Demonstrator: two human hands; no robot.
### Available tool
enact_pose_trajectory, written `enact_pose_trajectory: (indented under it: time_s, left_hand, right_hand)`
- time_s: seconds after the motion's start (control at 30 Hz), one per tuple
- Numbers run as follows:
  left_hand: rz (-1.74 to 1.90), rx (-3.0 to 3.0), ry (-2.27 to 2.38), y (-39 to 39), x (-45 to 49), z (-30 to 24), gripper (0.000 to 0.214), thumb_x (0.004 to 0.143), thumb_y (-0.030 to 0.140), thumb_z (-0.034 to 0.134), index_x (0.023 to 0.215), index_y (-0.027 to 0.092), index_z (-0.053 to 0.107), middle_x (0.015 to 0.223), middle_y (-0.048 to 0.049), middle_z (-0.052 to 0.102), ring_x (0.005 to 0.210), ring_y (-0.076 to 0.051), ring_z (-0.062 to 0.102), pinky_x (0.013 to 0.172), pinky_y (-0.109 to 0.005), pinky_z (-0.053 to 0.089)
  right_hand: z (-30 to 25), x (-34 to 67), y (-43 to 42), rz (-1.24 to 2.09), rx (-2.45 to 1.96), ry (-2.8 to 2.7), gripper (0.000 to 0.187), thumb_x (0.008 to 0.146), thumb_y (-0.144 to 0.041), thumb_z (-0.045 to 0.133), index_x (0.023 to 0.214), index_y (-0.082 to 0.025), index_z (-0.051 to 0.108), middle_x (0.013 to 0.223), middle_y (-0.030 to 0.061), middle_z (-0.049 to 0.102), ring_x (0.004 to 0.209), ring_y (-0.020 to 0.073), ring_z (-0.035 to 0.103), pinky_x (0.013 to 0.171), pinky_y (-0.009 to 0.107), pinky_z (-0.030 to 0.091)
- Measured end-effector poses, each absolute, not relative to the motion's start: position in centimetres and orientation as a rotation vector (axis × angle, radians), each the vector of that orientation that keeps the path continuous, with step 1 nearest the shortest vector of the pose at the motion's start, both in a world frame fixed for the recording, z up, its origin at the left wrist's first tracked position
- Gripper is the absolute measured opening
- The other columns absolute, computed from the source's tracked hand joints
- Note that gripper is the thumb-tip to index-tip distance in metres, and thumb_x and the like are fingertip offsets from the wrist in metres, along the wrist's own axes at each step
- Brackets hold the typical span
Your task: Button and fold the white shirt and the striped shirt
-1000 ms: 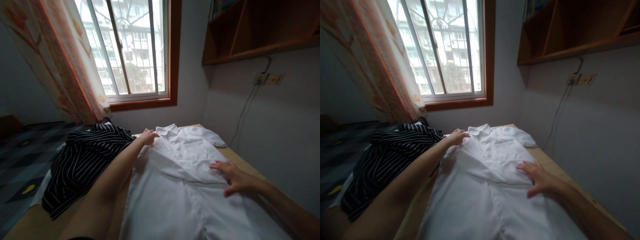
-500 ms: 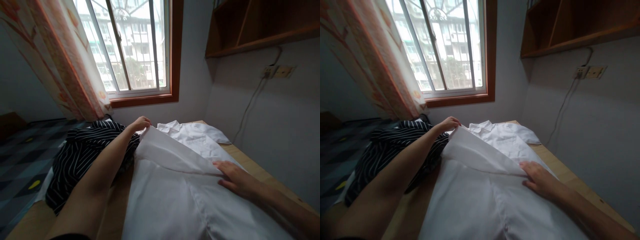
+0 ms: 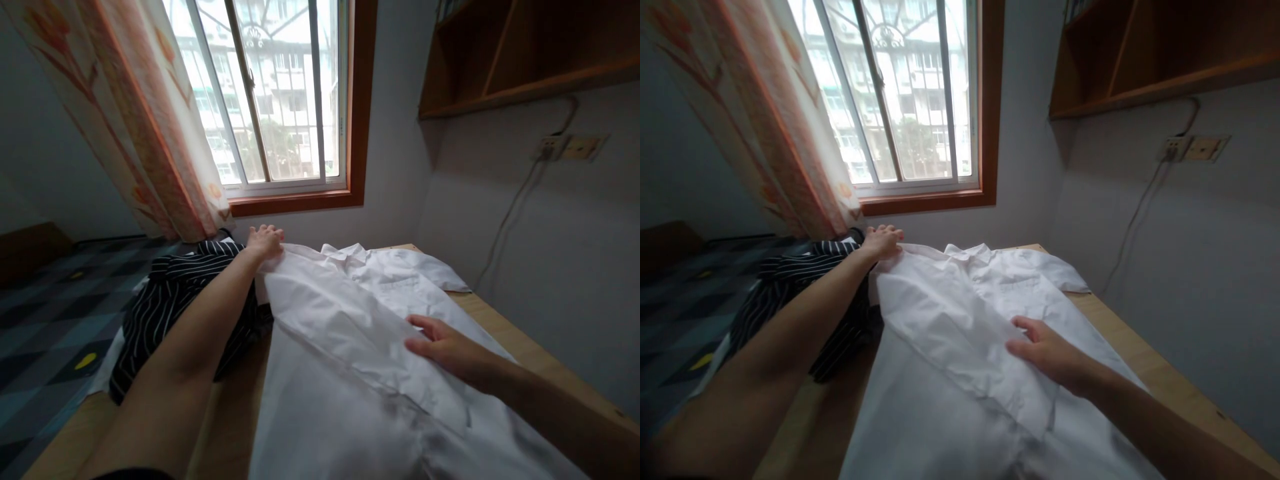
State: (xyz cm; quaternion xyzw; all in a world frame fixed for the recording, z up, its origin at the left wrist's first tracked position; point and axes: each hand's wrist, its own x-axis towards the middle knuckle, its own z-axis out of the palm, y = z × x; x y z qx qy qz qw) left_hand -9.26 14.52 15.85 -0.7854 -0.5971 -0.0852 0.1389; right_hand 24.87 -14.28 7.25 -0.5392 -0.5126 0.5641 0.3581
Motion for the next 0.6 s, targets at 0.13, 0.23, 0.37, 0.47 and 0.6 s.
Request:
enact_pose_trajectory:
  time_s: [0.13, 0.23, 0.37, 0.47, 0.6]
  left_hand:
    - [-0.090, -2.199, -1.456, 10.3, -7.0, 13.3, 0.032, 0.083, 0.023, 0.052, 0.111, 0.014, 0.066, 0.121, -0.0191, 0.059, 0.116, -0.033, 0.048, 0.101, -0.050, 0.027]
    - [-0.064, -2.373, -1.311, 6.6, -6.0, 10.9, 0.039, 0.091, 0.041, 0.046, 0.116, 0.016, 0.063, 0.125, -0.0172, 0.058, 0.118, -0.031, 0.050, 0.101, -0.045, 0.031]
    - [0.076, -2.533, -1.352, 3.8, -7.9, 9.6, 0.067, 0.086, 0.063, 0.048, 0.138, 0.020, 0.048, 0.146, -0.0176, 0.043, 0.133, -0.034, 0.039, 0.107, -0.047, 0.026]
    - [0.144, -2.630, -1.255, 2.9, -11.0, 10.0, 0.096, 0.073, 0.070, 0.060, 0.150, 0.020, 0.031, 0.155, -0.0186, 0.028, 0.142, -0.037, 0.025, 0.113, -0.055, 0.012]
    - [0.085, -2.595, -1.099, 0.9, -13.6, 9.5, 0.103, 0.069, 0.067, 0.064, 0.152, 0.020, 0.026, 0.158, -0.0165, 0.023, 0.145, -0.037, 0.017, 0.114, -0.059, 0.001]
  right_hand:
    - [1.7, 23.8, -14.2, 1.431, -1.489, -1.441, 0.041, 0.071, -0.027, 0.063, 0.111, -0.024, 0.060, 0.099, 0.0064, 0.072, 0.083, 0.0255, 0.069, 0.070, 0.036, 0.055]
    - [0.5, 24.2, -14.3, 1.386, -1.487, -1.455, 0.044, 0.070, -0.025, 0.061, 0.113, -0.025, 0.056, 0.098, 0.0051, 0.072, 0.084, 0.0244, 0.068, 0.071, 0.035, 0.054]
    - [2.0, 24.7, -14.2, 1.439, -1.449, -1.330, 0.045, 0.070, -0.030, 0.064, 0.113, -0.023, 0.054, 0.094, 0.0046, 0.072, 0.079, 0.0226, 0.068, 0.068, 0.033, 0.053]
    - [3.4, 25.0, -14.1, 1.503, -1.371, -1.140, 0.049, 0.070, -0.033, 0.070, 0.115, -0.022, 0.053, 0.097, 0.0053, 0.071, 0.078, 0.0207, 0.068, 0.066, 0.031, 0.053]
    - [5.9, 24.7, -13.8, 1.620, -1.223, -0.879, 0.051, 0.072, -0.029, 0.074, 0.118, -0.021, 0.053, 0.089, 0.0045, 0.071, 0.072, 0.0192, 0.069, 0.062, 0.029, 0.055]
